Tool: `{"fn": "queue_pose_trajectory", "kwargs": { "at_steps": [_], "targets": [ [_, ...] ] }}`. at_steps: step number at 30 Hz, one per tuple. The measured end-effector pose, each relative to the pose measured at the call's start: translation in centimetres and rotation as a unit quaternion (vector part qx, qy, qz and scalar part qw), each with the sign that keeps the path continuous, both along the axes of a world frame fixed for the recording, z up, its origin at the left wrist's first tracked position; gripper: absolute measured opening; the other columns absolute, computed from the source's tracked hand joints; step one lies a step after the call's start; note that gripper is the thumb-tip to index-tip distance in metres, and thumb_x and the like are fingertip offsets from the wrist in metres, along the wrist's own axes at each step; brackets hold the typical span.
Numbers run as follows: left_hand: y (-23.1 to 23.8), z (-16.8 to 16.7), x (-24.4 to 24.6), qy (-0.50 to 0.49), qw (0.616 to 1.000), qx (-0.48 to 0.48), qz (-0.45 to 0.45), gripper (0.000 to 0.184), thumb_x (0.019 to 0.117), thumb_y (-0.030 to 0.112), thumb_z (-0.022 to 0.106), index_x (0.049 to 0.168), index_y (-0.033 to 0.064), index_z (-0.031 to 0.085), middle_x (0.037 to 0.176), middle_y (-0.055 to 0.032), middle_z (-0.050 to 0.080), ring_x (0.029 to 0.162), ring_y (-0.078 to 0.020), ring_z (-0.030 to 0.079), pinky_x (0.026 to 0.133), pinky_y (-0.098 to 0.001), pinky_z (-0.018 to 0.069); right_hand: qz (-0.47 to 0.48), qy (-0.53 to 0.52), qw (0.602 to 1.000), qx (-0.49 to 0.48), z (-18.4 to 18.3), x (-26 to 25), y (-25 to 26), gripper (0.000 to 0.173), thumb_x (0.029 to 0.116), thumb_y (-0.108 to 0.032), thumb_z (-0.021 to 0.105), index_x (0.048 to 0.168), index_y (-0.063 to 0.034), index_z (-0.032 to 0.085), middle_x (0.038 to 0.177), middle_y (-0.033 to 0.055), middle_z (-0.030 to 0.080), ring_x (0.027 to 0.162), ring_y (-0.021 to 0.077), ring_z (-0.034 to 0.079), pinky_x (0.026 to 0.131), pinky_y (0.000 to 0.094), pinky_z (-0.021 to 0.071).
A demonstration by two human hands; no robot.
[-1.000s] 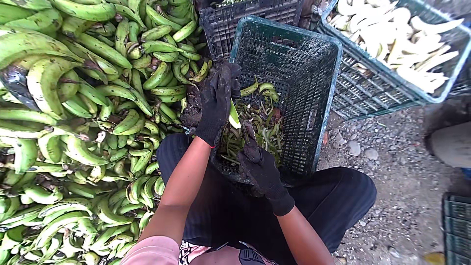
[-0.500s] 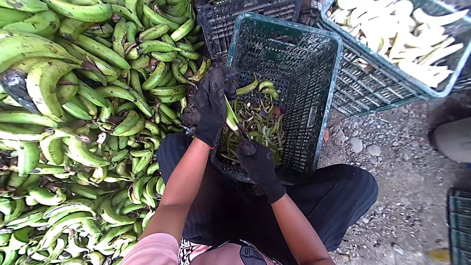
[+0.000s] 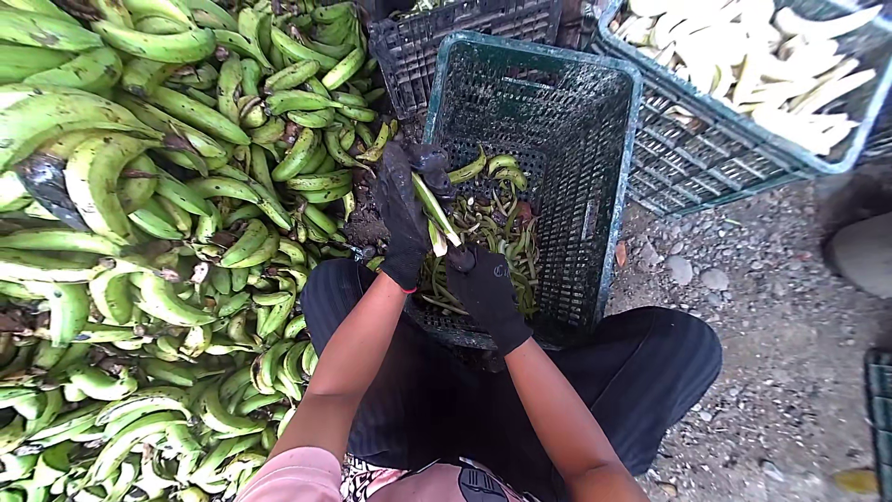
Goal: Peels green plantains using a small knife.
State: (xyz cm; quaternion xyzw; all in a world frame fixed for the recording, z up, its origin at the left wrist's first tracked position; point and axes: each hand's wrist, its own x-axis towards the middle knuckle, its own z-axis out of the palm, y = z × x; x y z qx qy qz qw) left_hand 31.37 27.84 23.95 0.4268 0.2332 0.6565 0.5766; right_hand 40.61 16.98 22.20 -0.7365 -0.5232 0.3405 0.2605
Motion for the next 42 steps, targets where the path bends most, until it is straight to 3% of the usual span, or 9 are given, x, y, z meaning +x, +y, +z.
{"fn": "queue_pose_trajectory", "kwargs": {
  "at_steps": [9, 20, 23, 24, 26, 30, 34, 38, 42],
  "targets": [
    [0.1, -1.8, 0.3, -0.095, 0.99, -0.047, -0.089, 0.063, 0.1088, 0.039, 0.011, 0.095, 0.0093, 0.065, 0.072, -0.0033, 0.066, 0.062, -0.013, 0.064, 0.058, -0.0283, 0.0567, 0.013, -0.034, 0.999, 0.005, 0.5, 0.2, 1.6, 0.026, 0.0939, -0.033, 0.07, 0.104, -0.0092, 0.066, 0.081, 0.0163, 0.065, 0.071, 0.0358, 0.065, 0.055, 0.0569, 0.0502],
    [-0.3, -1.0, 1.5, -0.131, 0.977, -0.139, -0.091, 0.077, 0.1075, 0.05, 0.002, 0.107, 0.0101, 0.067, 0.077, -0.0024, 0.071, 0.073, -0.0147, 0.07, 0.068, -0.0325, 0.0608, 0.064, -0.16, 0.979, -0.11, 5.3, 0.9, 5.4, 0.029, 0.0974, -0.032, 0.063, 0.101, -0.0037, 0.065, 0.098, 0.0198, 0.068, 0.097, 0.0379, 0.068, 0.075, 0.0591, 0.0518],
    [-0.4, -2.5, 1.1, -0.096, 0.981, -0.081, -0.15, 0.063, 0.1046, 0.061, 0.027, 0.134, 0.0126, 0.053, 0.094, -0.0011, 0.07, 0.08, -0.0114, 0.068, 0.069, -0.028, 0.0599, 0.088, -0.084, 0.987, -0.103, 5.2, 2.7, 5.9, 0.028, 0.0956, -0.031, 0.066, 0.097, -0.0026, 0.063, 0.086, 0.0177, 0.065, 0.079, 0.0343, 0.066, 0.067, 0.0565, 0.0521],
    [-0.2, -3.3, 0.8, -0.086, 0.977, -0.073, -0.179, 0.056, 0.103, 0.055, 0.044, 0.14, 0.0134, 0.049, 0.097, -0.0023, 0.069, 0.079, -0.0116, 0.068, 0.068, -0.0273, 0.0598, 0.098, -0.028, 0.989, -0.11, 4.8, 3.6, 6.2, 0.027, 0.0964, -0.029, 0.066, 0.098, -0.0025, 0.062, 0.079, 0.0146, 0.064, 0.068, 0.0287, 0.065, 0.061, 0.05, 0.0542],
    [-0.4, -3.7, 0.3, -0.048, 0.973, -0.074, -0.211, 0.049, 0.1036, 0.042, 0.052, 0.142, 0.0128, 0.044, 0.1, -0.0042, 0.068, 0.083, -0.0116, 0.068, 0.074, -0.0285, 0.06, 0.101, 0.146, 0.973, -0.149, 4.1, 5.3, 6.3, 0.023, 0.101, -0.023, 0.063, 0.104, -0.0011, 0.058, 0.069, 0.0089, 0.061, 0.053, 0.0182, 0.063, 0.05, 0.0346, 0.0566],
    [-1.6, -4.1, 1.3, -0.075, 0.958, -0.066, -0.267, 0.042, 0.108, 0.036, 0.038, 0.145, 0.0169, 0.044, 0.112, -0.0047, 0.066, 0.091, -0.0113, 0.066, 0.076, -0.0283, 0.0579, 0.095, 0.345, 0.905, -0.229, 4.0, 8.1, 5.4, 0.021, 0.1042, -0.021, 0.057, 0.099, -0.0006, 0.058, 0.065, 0.0074, 0.062, 0.05, 0.0159, 0.062, 0.048, 0.0303, 0.0567],
    [-3.1, -5.3, 2.6, -0.124, 0.943, -0.111, -0.288, 0.04, 0.1091, 0.045, 0.035, 0.136, 0.0218, 0.055, 0.105, -0.0018, 0.067, 0.082, -0.0098, 0.067, 0.064, -0.0276, 0.0588, 0.097, 0.367, 0.886, -0.267, 3.0, 9.9, 4.7, 0.021, 0.1037, -0.026, 0.057, 0.102, -0.0048, 0.059, 0.069, 0.0059, 0.06, 0.051, 0.0142, 0.059, 0.048, 0.0291, 0.0542],
    [-3.4, -7.2, 4.4, -0.201, 0.917, -0.175, -0.297, 0.039, 0.1082, 0.042, 0.037, 0.128, 0.0162, 0.059, 0.102, -0.0057, 0.07, 0.088, -0.0142, 0.07, 0.074, -0.0323, 0.0607, 0.107, 0.346, 0.895, -0.261, 1.7, 11.6, 3.4, 0.022, 0.1033, -0.027, 0.059, 0.106, -0.0057, 0.061, 0.072, 0.0044, 0.063, 0.052, 0.0118, 0.059, 0.049, 0.026, 0.0532],
    [-3.1, -7.8, 6.0, -0.215, 0.929, -0.227, -0.196, 0.042, 0.1117, 0.032, 0.021, 0.137, 0.014, 0.049, 0.104, -0.0089, 0.068, 0.085, -0.0181, 0.07, 0.073, -0.0354, 0.0615, 0.115, 0.351, 0.903, -0.22, 0.7, 13.7, 1.8, 0.021, 0.102, -0.024, 0.061, 0.11, -0.0049, 0.058, 0.072, 0.0049, 0.064, 0.052, 0.0131, 0.061, 0.05, 0.0275, 0.0552]
  ]
}}
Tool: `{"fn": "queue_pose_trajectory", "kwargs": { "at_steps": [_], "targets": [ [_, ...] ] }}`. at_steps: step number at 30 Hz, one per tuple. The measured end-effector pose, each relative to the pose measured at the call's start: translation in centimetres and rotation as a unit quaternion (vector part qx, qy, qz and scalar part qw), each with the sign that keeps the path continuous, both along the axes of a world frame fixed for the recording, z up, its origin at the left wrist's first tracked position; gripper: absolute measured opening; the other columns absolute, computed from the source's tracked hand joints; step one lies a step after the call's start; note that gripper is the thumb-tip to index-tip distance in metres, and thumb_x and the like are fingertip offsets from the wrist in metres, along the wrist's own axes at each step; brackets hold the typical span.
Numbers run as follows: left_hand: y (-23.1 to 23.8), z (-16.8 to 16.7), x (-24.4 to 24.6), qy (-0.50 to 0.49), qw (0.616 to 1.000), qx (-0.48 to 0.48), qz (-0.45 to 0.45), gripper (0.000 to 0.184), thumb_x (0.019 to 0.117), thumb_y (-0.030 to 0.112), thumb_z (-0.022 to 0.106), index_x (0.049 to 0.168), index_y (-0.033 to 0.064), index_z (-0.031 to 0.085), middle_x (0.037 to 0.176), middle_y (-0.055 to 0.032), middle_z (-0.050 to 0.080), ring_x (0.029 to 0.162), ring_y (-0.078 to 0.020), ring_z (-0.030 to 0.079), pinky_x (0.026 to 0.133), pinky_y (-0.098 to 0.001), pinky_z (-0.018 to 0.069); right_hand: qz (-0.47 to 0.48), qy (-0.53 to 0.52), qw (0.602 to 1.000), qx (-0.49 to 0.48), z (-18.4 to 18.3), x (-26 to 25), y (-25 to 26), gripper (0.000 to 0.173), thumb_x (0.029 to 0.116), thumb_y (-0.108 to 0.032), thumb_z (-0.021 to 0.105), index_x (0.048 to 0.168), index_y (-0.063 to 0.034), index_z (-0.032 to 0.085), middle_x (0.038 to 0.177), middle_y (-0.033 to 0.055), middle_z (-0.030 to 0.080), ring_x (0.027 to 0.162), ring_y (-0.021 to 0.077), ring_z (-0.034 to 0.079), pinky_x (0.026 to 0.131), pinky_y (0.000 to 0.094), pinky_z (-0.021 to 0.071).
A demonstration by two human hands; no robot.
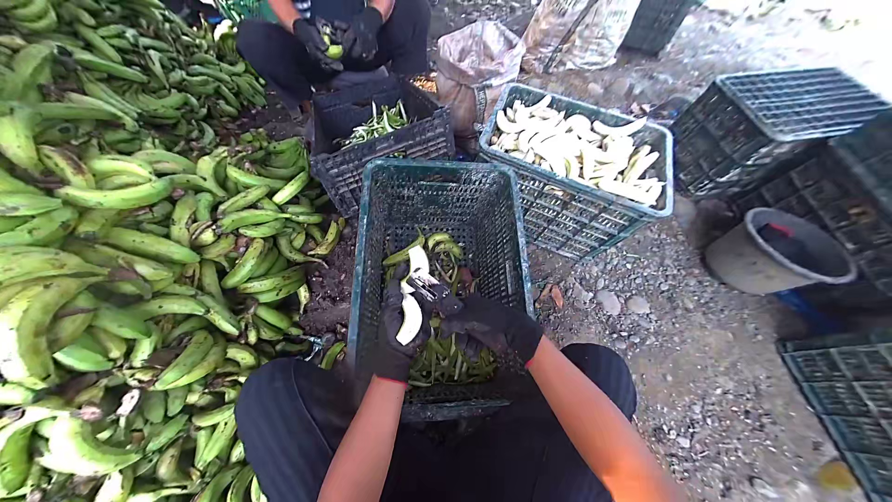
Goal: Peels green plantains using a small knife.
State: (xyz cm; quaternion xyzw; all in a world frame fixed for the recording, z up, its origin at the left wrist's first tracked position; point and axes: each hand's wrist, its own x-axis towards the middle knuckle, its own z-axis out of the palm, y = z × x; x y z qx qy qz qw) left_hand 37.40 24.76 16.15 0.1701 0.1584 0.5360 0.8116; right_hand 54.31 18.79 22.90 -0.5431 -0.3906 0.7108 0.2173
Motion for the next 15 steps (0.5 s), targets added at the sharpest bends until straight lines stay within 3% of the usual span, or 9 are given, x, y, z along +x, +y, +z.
{"fn": "queue_pose_trajectory", "kwargs": {
  "at_steps": [1, 4, 5, 7, 10, 11, 13, 15],
  "targets": [
    [0.2, 0.1, 0.1, -0.001, 1.0, -0.02, 0.02, 0.04, 0.1123, 0.032, 0.022, 0.137, 0.0143, 0.048, 0.105, -0.0091, 0.068, 0.084, -0.0187, 0.071, 0.072, -0.0363, 0.0626, -0.013, 0.018, 1.0, 0.004, 0.1, 0.6, -0.6, 0.019, 0.1019, -0.022, 0.061, 0.109, -0.005, 0.058, 0.069, 0.0041, 0.062, 0.051, 0.013, 0.06, 0.049, 0.0274, 0.0548],
    [1.0, -0.8, -0.6, 0.041, 0.998, 0.013, 0.049, 0.04, 0.1114, 0.023, 0.025, 0.149, 0.0143, 0.034, 0.128, -0.0099, 0.06, 0.108, -0.023, 0.067, 0.09, -0.0452, 0.0592, -0.081, 0.061, 0.994, 0.037, 0.4, 3.0, -2.7, 0.013, 0.1015, -0.017, 0.06, 0.104, -0.0043, 0.061, 0.063, 0.0026, 0.062, 0.048, 0.0123, 0.061, 0.047, 0.0263, 0.0551],
    [1.1, -1.2, -0.9, 0.067, 0.996, 0.021, 0.06, 0.04, 0.1102, 0.02, 0.03, 0.149, 0.0137, 0.035, 0.127, -0.01, 0.062, 0.108, -0.024, 0.068, 0.089, -0.0465, 0.0598, -0.111, 0.061, 0.991, 0.049, 0.7, 3.8, -3.4, 0.011, 0.1015, -0.015, 0.06, 0.103, -0.0045, 0.061, 0.062, 0.0023, 0.062, 0.047, 0.0123, 0.061, 0.046, 0.0265, 0.0555],
    [0.8, -1.5, -1.4, 0.101, 0.992, 0.034, 0.066, 0.037, 0.1086, 0.015, 0.036, 0.146, 0.016, 0.04, 0.117, -0.0062, 0.067, 0.101, -0.0209, 0.071, 0.084, -0.0428, 0.0623, -0.165, 0.059, 0.981, 0.078, 1.3, 5.2, -4.2, 0.009, 0.1012, -0.014, 0.061, 0.101, -0.0051, 0.062, 0.062, 0.002, 0.064, 0.048, 0.0121, 0.062, 0.046, 0.0265, 0.056],
    [0.8, -2.7, -1.3, -0.002, 0.998, 0.06, 0.032, 0.039, 0.1001, 0.029, 0.063, 0.138, 0.0201, 0.055, 0.106, -0.0016, 0.073, 0.098, -0.0201, 0.072, 0.088, -0.0433, 0.0611, -0.226, 0.074, 0.965, 0.112, 2.1, 6.8, -4.6, 0.009, 0.1014, -0.012, 0.059, 0.101, -0.0045, 0.064, 0.064, 0.0011, 0.065, 0.048, 0.0103, 0.062, 0.047, 0.0251, 0.0565],
    [0.8, -2.5, -0.8, -0.009, 0.998, 0.058, 0.026, 0.04, 0.1002, 0.037, 0.062, 0.136, 0.0208, 0.057, 0.096, 0.0011, 0.074, 0.09, -0.0177, 0.073, 0.083, -0.0415, 0.0618, -0.24, 0.075, 0.961, 0.117, 2.2, 7.1, -4.7, 0.01, 0.1022, -0.012, 0.058, 0.102, -0.0046, 0.064, 0.064, 0.0007, 0.064, 0.049, 0.0098, 0.062, 0.047, 0.0247, 0.0565],
    [0.6, -2.1, 0.1, -0.025, 0.998, 0.049, 0.011, 0.042, 0.1045, 0.047, 0.048, 0.135, 0.0196, 0.055, 0.073, 0.0046, 0.068, 0.068, -0.0121, 0.069, 0.068, -0.0337, 0.062, -0.264, 0.08, 0.954, 0.118, 2.1, 7.5, -4.7, 0.008, 0.102, -0.011, 0.058, 0.101, -0.0045, 0.064, 0.063, 0.001, 0.063, 0.048, 0.0105, 0.061, 0.047, 0.0257, 0.057],
    [0.7, -2.3, 0.7, -0.104, 0.994, 0.013, -0.039, 0.043, 0.1063, 0.046, 0.043, 0.134, 0.0156, 0.055, 0.069, 0.0016, 0.064, 0.061, -0.0133, 0.067, 0.059, -0.0307, 0.0606, -0.277, 0.074, 0.952, 0.11, 2.0, 7.5, -4.6, 0.006, 0.102, -0.01, 0.059, 0.101, -0.0048, 0.062, 0.062, 0.0016, 0.063, 0.048, 0.0115, 0.062, 0.046, 0.0268, 0.0571]
  ]
}}
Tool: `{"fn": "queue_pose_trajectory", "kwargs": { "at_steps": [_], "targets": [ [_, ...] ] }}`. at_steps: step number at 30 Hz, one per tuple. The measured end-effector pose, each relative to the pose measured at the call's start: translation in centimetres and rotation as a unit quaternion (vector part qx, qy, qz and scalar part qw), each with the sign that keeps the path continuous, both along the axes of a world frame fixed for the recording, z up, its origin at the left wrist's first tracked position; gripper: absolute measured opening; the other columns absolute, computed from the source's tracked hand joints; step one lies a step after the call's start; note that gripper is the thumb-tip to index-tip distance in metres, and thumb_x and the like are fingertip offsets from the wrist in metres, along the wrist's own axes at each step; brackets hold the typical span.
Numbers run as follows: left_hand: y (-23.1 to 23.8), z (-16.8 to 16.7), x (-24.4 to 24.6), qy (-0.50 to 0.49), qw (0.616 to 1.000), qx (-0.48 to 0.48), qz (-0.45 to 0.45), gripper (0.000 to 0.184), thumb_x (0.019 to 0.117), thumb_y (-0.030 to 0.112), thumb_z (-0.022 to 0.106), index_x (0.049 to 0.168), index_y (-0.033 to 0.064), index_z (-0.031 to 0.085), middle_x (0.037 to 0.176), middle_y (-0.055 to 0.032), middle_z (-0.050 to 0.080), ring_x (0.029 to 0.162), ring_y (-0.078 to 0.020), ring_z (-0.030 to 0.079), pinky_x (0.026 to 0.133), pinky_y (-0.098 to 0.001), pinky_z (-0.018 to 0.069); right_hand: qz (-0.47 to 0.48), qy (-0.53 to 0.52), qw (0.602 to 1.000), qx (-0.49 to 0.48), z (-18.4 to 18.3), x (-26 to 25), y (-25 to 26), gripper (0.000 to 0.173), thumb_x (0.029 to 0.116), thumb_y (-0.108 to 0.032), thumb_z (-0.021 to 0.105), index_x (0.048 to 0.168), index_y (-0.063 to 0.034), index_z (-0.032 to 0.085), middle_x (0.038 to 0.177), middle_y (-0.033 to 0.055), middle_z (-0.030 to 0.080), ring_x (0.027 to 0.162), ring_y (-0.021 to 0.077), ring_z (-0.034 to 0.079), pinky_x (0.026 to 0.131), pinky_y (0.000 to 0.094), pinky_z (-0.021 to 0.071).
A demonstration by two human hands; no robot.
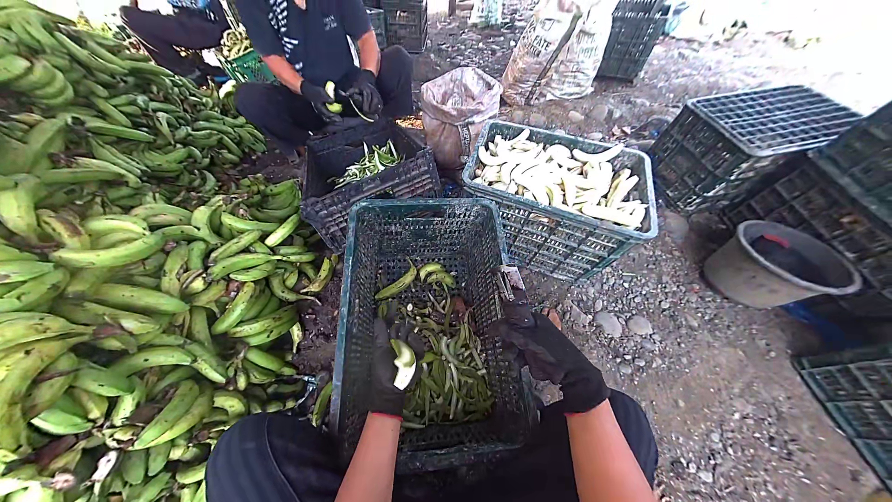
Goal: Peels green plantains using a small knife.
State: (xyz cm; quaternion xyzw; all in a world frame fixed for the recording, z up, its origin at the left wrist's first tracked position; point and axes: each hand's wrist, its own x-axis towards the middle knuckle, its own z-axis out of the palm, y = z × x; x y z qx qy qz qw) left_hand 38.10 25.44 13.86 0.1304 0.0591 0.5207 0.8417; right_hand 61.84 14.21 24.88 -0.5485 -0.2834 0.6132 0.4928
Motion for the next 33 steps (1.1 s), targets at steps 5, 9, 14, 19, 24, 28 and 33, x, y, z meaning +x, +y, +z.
{"fn": "queue_pose_trajectory", "kwargs": {
  "at_steps": [5, 9, 14, 19, 24, 28, 33],
  "targets": [
    [-0.3, -1.1, 1.1, -0.108, 0.982, -0.133, -0.075, 0.028, 0.1074, 0.023, 0.041, 0.119, 0.0036, 0.058, 0.083, -0.0096, 0.069, 0.065, -0.0212, 0.072, 0.057, -0.0318, 0.0622, 0.009, -0.004, 1.0, 0.005, 0.1, -0.1, 0.1, 0.007, 0.1006, -0.012, 0.062, 0.101, -0.0054, 0.061, 0.064, 0.0013, 0.063, 0.05, 0.0114, 0.063, 0.048, 0.0259, 0.0573],
    [-1.1, -2.5, 1.6, -0.042, 0.989, -0.135, -0.032, 0.032, 0.1079, 0.024, 0.037, 0.109, 0.0074, 0.065, 0.09, -0.0086, 0.072, 0.083, -0.0224, 0.073, 0.077, -0.0399, 0.063, 0.008, 0.004, 1.0, 0.026, 0.4, 0.1, -0.2, 0.008, 0.1004, -0.013, 0.063, 0.1, -0.0054, 0.062, 0.064, 0.0013, 0.064, 0.051, 0.0108, 0.063, 0.05, 0.0256, 0.0578],
    [-3.0, -3.7, 1.3, 0.169, 0.965, -0.177, -0.093, 0.04, 0.1115, 0.028, 0.026, 0.096, 0.0062, 0.056, 0.078, -0.0076, 0.064, 0.066, -0.0148, 0.068, 0.057, -0.0251, 0.06, -0.008, 0.012, 0.999, 0.04, 0.7, 0.1, -0.8, 0.006, 0.1016, -0.011, 0.06, 0.101, -0.0055, 0.063, 0.065, 0.0012, 0.065, 0.051, 0.0102, 0.064, 0.051, 0.0249, 0.0582],
    [-4.6, -6.8, 1.1, 0.185, 0.942, -0.273, -0.056, 0.037, 0.1118, 0.027, 0.027, 0.089, 0.0097, 0.051, 0.071, -0.0043, 0.058, 0.061, -0.013, 0.064, 0.056, -0.0236, 0.0579, -0.047, 0.013, 0.997, 0.059, 0.2, 0.4, -1.2, 0.015, 0.1001, -0.015, 0.06, 0.104, -0.0016, 0.065, 0.063, 0.0022, 0.063, 0.051, 0.0124, 0.064, 0.053, 0.0281, 0.0597],
    [-3.2, -5.2, 3.9, 0.195, 0.917, -0.347, -0.019, 0.03, 0.108, 0.026, 0.032, 0.09, 0.0095, 0.05, 0.07, -0.0056, 0.057, 0.058, -0.0153, 0.062, 0.053, -0.0257, 0.0567, -0.072, 0.026, 0.996, 0.047, 0.2, 1.2, -1.3, 0.012, 0.1007, -0.014, 0.059, 0.102, -0.0024, 0.062, 0.063, 0.0031, 0.062, 0.051, 0.0135, 0.063, 0.053, 0.0296, 0.0596],
    [2.3, -0.2, 8.5, 0.235, 0.945, -0.226, 0.002, 0.028, 0.1067, 0.022, 0.031, 0.106, 0.004, 0.053, 0.084, -0.008, 0.061, 0.069, -0.0137, 0.063, 0.06, -0.0256, 0.0563, -0.11, 0.052, 0.991, 0.057, 0.2, 1.7, -1.5, 0.015, 0.1031, -0.014, 0.054, 0.103, -0.0014, 0.063, 0.06, 0.0033, 0.062, 0.049, 0.0132, 0.063, 0.052, 0.03, 0.0596],
    [18.2, 20.8, 19.7, 0.181, 0.983, -0.017, 0.039, 0.06, 0.1035, 0.056, 0.027, 0.144, 0.014, 0.04, 0.134, -0.0155, 0.053, 0.117, -0.0294, 0.058, 0.094, -0.0537, 0.0519, -0.165, 0.082, 0.98, 0.069, 0.0, 2.2, -2.0, 0.017, 0.0999, -0.015, 0.056, 0.103, -0.0004, 0.064, 0.06, 0.003, 0.062, 0.05, 0.0135, 0.063, 0.052, 0.0322, 0.0609]
  ]
}}
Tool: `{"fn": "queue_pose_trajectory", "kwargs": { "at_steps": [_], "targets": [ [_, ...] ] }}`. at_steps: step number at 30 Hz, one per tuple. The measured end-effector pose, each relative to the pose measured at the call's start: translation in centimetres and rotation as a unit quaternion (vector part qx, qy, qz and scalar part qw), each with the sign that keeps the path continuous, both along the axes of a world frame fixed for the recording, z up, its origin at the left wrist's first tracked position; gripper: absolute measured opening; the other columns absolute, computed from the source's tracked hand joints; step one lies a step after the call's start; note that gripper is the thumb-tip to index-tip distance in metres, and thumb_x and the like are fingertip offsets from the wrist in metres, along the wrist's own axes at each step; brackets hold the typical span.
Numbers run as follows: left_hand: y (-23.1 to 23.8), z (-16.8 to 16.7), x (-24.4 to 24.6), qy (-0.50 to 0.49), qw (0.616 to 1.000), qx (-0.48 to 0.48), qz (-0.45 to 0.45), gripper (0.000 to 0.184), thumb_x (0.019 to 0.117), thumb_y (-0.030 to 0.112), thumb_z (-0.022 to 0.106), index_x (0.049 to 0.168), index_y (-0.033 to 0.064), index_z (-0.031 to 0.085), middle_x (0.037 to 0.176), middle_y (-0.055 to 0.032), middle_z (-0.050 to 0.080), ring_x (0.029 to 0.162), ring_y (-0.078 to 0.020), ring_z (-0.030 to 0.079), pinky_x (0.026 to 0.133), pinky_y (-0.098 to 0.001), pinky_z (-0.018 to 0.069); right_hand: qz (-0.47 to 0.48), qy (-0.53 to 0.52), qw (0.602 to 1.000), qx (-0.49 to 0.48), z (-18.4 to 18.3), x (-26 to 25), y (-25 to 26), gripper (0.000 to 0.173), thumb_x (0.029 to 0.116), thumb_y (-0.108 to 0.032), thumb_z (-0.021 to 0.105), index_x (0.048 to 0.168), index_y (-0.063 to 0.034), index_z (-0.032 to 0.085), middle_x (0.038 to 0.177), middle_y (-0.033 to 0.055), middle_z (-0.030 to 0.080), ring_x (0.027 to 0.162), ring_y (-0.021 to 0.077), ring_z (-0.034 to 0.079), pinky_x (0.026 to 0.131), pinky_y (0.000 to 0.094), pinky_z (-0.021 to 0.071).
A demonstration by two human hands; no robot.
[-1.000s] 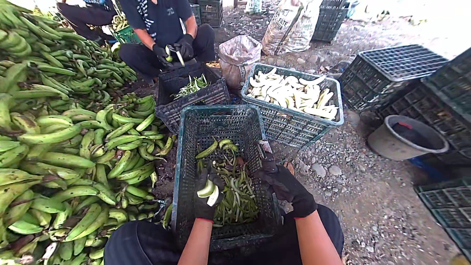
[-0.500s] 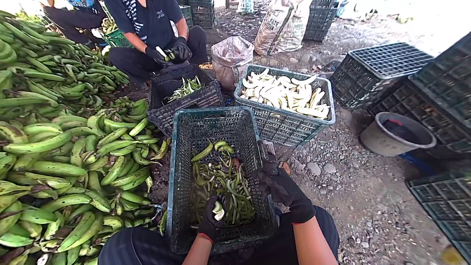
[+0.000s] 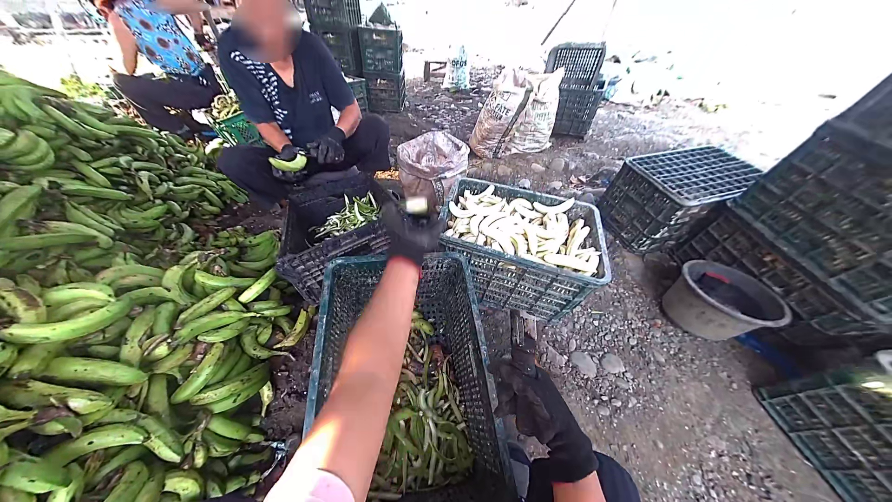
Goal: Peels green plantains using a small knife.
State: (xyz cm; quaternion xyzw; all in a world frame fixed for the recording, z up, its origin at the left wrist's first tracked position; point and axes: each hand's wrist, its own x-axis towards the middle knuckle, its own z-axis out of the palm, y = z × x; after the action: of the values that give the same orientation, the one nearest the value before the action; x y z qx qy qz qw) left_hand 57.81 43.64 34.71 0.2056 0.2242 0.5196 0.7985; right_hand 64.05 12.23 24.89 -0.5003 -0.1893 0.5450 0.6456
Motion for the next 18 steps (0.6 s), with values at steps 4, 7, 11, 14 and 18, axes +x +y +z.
{"fn": "queue_pose_trajectory", "kwargs": {
  "at_steps": [4, 7, 11, 14, 18],
  "targets": [
    [-1.7, 1.9, 1.0, 0.114, 0.993, 0.01, -0.016, 0.069, 0.1026, 0.064, 0.03, 0.158, 0.023, 0.026, 0.155, -0.0162, 0.039, 0.135, -0.0362, 0.047, 0.1, -0.0615, 0.0472, -0.015, -0.008, 0.999, -0.027, -0.7, 0.0, 0.0, 0.015, 0.1023, -0.013, 0.054, 0.104, -0.0002, 0.061, 0.06, 0.0037, 0.063, 0.049, 0.0145, 0.064, 0.05, 0.0323, 0.0603],
    [-5.9, -8.1, -3.6, 0.245, 0.967, 0.029, -0.062, 0.069, 0.1045, 0.062, 0.034, 0.157, 0.0173, 0.029, 0.152, -0.0176, 0.043, 0.13, -0.0344, 0.052, 0.1, -0.0525, 0.0501, -0.002, -0.021, 1.0, -0.021, -0.9, -0.7, 0.6, 0.015, 0.1033, -0.012, 0.053, 0.107, 0.0013, 0.061, 0.06, 0.0037, 0.062, 0.049, 0.0142, 0.063, 0.05, 0.0314, 0.0593],
    [-10.9, -20.8, -12.8, 0.464, 0.878, 0.01, -0.118, 0.054, 0.1113, 0.041, 0.034, 0.152, 0.0043, 0.039, 0.139, -0.0243, 0.053, 0.115, -0.0339, 0.06, 0.092, -0.0488, 0.0537, 0.034, -0.047, 0.998, -0.001, -0.3, -2.5, 0.8, 0.009, 0.0998, -0.013, 0.058, 0.098, -0.0049, 0.06, 0.062, 0.0018, 0.062, 0.049, 0.0118, 0.062, 0.05, 0.0281, 0.0581],
    [-13.3, -24.7, -18.8, 0.607, 0.77, -0.002, -0.195, 0.059, 0.1093, 0.046, 0.038, 0.148, 0.0019, 0.044, 0.136, -0.0263, 0.056, 0.118, -0.0369, 0.061, 0.097, -0.0533, 0.0516, 0.051, -0.076, 0.996, -0.006, 0.4, -3.0, 1.0, 0.008, 0.1016, -0.012, 0.056, 0.101, -0.0041, 0.06, 0.064, 0.0005, 0.062, 0.051, 0.0112, 0.062, 0.053, 0.0282, 0.0591],
    [-14.9, -24.8, -21.8, 0.749, 0.595, 0.078, -0.282, 0.062, 0.1074, 0.05, 0.041, 0.136, -0.0014, 0.058, 0.135, -0.0279, 0.058, 0.128, -0.0422, 0.055, 0.108, -0.0615, 0.0417, 0.07, -0.123, 0.99, 0.001, 0.6, -2.5, 0.2, 0.016, 0.1014, -0.013, 0.054, 0.108, -0.0044, 0.066, 0.067, -0.0033, 0.065, 0.055, 0.0057, 0.062, 0.056, 0.023, 0.0574]
  ]
}}
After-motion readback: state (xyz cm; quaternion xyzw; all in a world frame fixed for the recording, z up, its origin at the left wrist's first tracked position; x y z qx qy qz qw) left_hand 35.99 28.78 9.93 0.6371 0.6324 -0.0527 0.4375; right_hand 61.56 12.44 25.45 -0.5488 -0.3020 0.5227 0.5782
